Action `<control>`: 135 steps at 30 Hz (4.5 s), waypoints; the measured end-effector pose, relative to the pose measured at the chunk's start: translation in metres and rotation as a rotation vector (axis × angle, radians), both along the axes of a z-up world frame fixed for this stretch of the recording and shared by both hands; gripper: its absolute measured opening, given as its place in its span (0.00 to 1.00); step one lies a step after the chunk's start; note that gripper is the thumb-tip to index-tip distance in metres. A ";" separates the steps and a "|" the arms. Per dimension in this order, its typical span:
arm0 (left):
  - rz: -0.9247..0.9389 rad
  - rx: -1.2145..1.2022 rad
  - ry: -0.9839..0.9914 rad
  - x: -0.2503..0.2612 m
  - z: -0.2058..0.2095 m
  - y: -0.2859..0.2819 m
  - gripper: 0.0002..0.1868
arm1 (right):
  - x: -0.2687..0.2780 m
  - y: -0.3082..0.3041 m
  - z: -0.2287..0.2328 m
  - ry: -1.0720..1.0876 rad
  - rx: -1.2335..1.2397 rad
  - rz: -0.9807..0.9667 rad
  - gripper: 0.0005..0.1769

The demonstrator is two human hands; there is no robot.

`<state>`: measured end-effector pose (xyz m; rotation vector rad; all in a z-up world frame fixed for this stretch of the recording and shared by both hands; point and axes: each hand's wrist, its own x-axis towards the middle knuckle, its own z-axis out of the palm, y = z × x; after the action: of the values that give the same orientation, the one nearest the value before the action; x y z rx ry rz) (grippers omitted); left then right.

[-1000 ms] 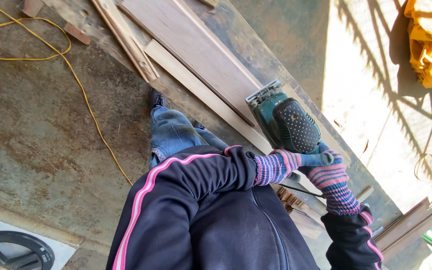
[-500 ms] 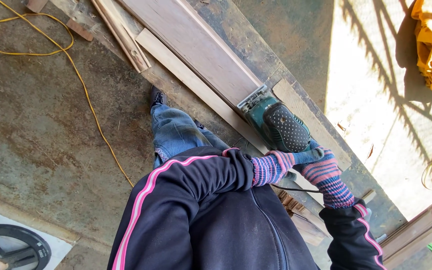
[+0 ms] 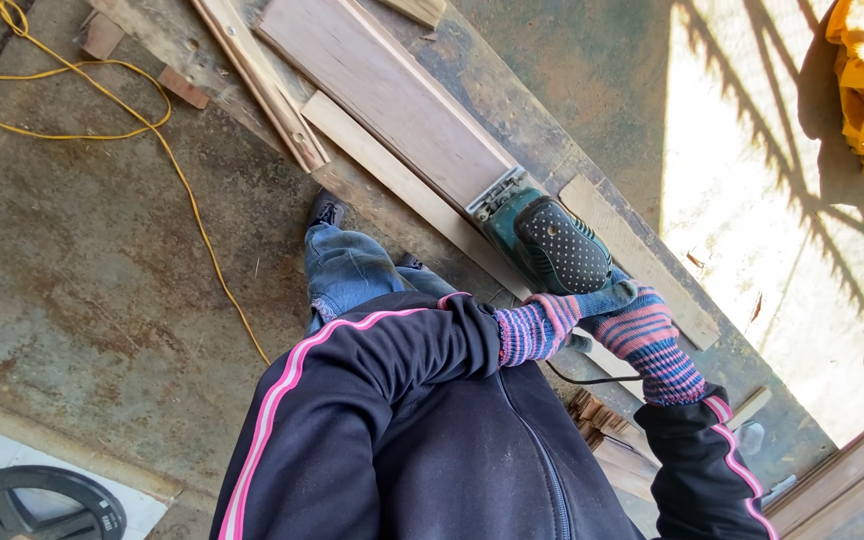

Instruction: Sanding a piece of wood using an electric sander and a sanding block.

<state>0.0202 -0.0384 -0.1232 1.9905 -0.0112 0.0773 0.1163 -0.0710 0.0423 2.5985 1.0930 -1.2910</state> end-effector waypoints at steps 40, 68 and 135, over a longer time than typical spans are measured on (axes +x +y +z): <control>0.373 -1.959 0.349 -0.123 0.046 0.292 0.41 | -0.103 0.293 0.037 -0.036 -0.006 0.048 0.21; 0.563 -1.816 -0.011 -0.201 0.118 0.459 0.34 | -0.177 0.451 0.078 0.071 0.354 0.158 0.25; 0.117 -0.108 -0.022 -0.048 0.041 0.147 0.35 | -0.039 0.125 0.020 -0.082 -0.009 0.063 0.25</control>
<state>-0.0280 0.1088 -0.0825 1.8814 0.0938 0.1718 0.0771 0.0537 0.0627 2.5635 1.1435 -1.1622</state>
